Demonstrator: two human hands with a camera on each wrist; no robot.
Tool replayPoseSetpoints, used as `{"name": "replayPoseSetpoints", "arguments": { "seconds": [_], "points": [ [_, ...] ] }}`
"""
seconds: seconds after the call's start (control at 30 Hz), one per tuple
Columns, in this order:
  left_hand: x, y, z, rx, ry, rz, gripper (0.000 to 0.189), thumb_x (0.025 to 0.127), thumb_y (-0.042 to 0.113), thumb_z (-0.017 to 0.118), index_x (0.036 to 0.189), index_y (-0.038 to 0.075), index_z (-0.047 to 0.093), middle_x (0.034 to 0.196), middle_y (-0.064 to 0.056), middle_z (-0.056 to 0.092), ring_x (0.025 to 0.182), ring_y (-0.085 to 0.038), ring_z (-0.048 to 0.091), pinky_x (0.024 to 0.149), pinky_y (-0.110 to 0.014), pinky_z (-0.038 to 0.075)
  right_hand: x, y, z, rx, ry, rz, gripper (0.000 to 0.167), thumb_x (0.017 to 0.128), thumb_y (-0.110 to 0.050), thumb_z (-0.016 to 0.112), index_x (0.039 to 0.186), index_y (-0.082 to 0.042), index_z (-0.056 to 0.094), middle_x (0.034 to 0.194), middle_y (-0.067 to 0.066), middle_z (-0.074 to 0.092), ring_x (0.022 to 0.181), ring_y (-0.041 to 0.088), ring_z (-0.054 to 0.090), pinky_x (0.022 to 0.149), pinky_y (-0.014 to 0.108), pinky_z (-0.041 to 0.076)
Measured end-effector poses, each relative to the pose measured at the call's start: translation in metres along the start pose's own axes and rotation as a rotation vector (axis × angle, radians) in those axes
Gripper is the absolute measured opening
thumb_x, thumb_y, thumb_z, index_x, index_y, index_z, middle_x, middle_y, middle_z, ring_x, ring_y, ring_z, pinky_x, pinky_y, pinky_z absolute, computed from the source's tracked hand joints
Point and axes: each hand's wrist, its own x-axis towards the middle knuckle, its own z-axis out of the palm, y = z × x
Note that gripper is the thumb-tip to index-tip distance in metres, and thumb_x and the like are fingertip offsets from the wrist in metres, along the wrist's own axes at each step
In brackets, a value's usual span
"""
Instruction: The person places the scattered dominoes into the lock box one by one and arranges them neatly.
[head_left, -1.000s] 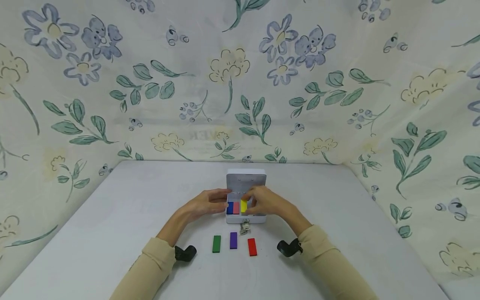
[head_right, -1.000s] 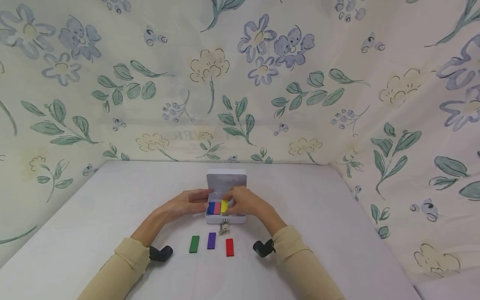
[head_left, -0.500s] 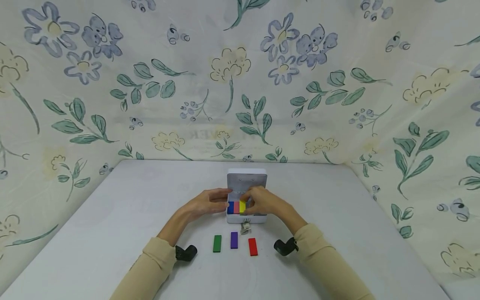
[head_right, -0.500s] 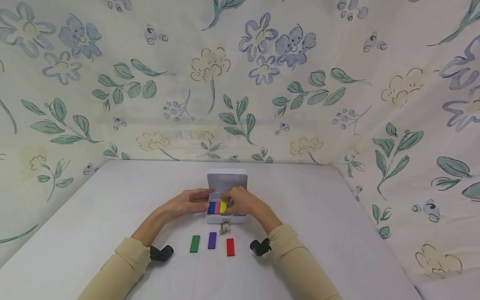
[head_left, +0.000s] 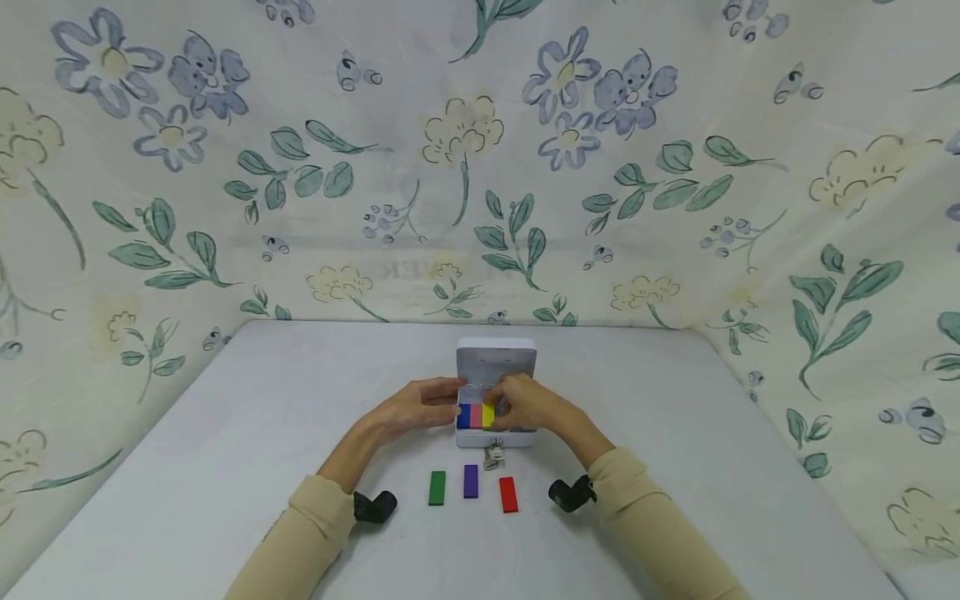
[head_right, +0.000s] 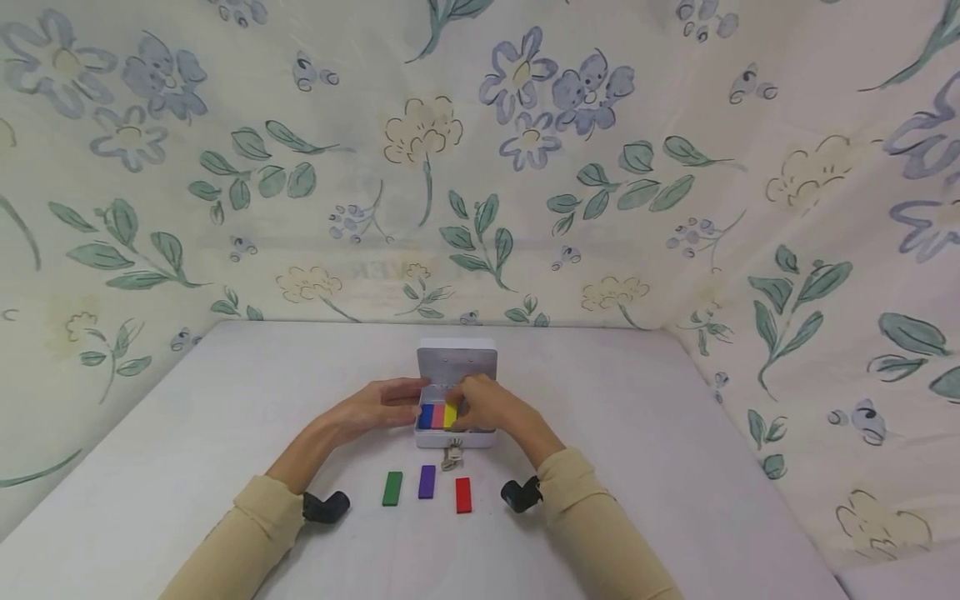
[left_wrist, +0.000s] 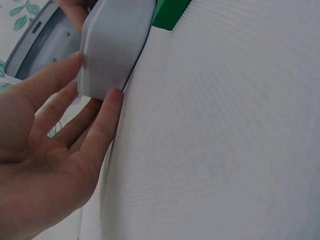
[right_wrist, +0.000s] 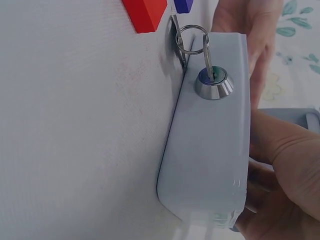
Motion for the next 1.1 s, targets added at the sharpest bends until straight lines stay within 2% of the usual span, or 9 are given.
{"name": "replayPoseSetpoints", "arguments": {
  "seconds": [0.47, 1.1],
  "points": [
    [-0.0008, 0.0001, 0.0017, 0.005, 0.015, -0.013, 0.059, 0.091, 0.025, 0.070, 0.145, 0.027, 0.047, 0.154, -0.003, 0.044, 0.140, -0.028, 0.044, 0.112, -0.046, 0.043, 0.0004, 0.0004, 0.0036, 0.007, 0.006, -0.015, 0.036, 0.083, -0.013, 0.078, 0.116, -0.005, 0.071, 0.111, 0.009, 0.067, 0.091, 0.017, 0.062, 0.082, 0.028, 0.057],
    [-0.0005, 0.0015, 0.0012, 0.002, -0.004, 0.004, 0.061, 0.092, 0.024, 0.069, 0.147, 0.023, 0.044, 0.155, -0.008, 0.041, 0.141, -0.031, 0.042, 0.112, -0.046, 0.043, 0.0016, -0.0009, 0.0053, -0.009, 0.016, 0.022, 0.036, 0.082, -0.014, 0.080, 0.116, -0.005, 0.071, 0.112, 0.007, 0.069, 0.088, 0.014, 0.062, 0.082, 0.028, 0.058]
  ]
}}
